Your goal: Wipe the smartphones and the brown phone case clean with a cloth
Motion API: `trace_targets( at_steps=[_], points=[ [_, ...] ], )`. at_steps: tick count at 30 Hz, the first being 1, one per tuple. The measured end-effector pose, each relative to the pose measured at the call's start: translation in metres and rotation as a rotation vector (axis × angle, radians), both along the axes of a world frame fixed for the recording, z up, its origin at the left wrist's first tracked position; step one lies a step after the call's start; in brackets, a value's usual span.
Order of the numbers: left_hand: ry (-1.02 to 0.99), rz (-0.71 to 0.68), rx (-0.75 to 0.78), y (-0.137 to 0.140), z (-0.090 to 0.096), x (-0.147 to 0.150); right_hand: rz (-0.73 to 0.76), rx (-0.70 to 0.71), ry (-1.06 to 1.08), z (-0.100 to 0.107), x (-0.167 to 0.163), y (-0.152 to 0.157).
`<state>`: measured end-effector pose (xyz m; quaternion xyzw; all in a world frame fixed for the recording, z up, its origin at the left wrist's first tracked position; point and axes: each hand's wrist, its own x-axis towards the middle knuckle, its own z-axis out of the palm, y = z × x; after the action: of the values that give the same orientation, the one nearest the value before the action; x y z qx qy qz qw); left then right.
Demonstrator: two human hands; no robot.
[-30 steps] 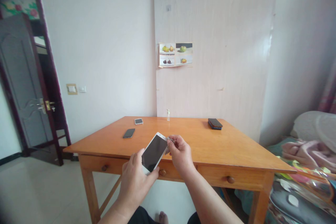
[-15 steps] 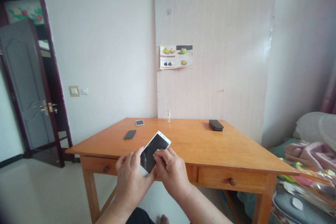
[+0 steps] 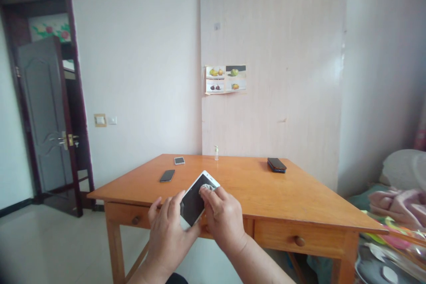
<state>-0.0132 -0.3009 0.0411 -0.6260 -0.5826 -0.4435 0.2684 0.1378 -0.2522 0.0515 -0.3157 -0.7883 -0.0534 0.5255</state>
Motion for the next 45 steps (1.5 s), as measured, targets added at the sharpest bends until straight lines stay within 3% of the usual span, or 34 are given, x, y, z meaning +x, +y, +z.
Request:
trace_targets(
  at_steps=[3,8,14,20,27,33,40,45],
  points=[
    [0.006,-0.005,0.009,0.000,0.001,0.000,-0.026,-0.008,0.019,0.001,0.000,0.001],
    [-0.011,-0.026,0.030,0.002,-0.001,0.000,0.068,0.040,-0.189,-0.003,-0.007,-0.011],
    [0.004,-0.043,0.020,0.000,-0.003,0.003,-0.133,0.000,-0.004,0.006,0.002,0.009],
    [-0.008,-0.057,0.007,-0.001,-0.003,0.004,0.029,0.012,-0.187,-0.003,-0.013,-0.015],
    [0.010,-0.066,0.035,-0.002,-0.002,0.005,-0.129,0.019,-0.015,0.016,-0.004,0.001],
    [-0.017,-0.084,0.050,0.001,-0.007,0.003,0.014,0.044,-0.166,0.004,-0.016,-0.016],
    [0.012,-0.083,0.074,-0.002,-0.007,0.006,-0.176,0.063,0.024,0.024,-0.004,0.006],
    [0.018,-0.085,0.063,0.000,-0.009,0.005,-0.059,0.109,-0.107,0.008,-0.012,-0.005]
  ],
)
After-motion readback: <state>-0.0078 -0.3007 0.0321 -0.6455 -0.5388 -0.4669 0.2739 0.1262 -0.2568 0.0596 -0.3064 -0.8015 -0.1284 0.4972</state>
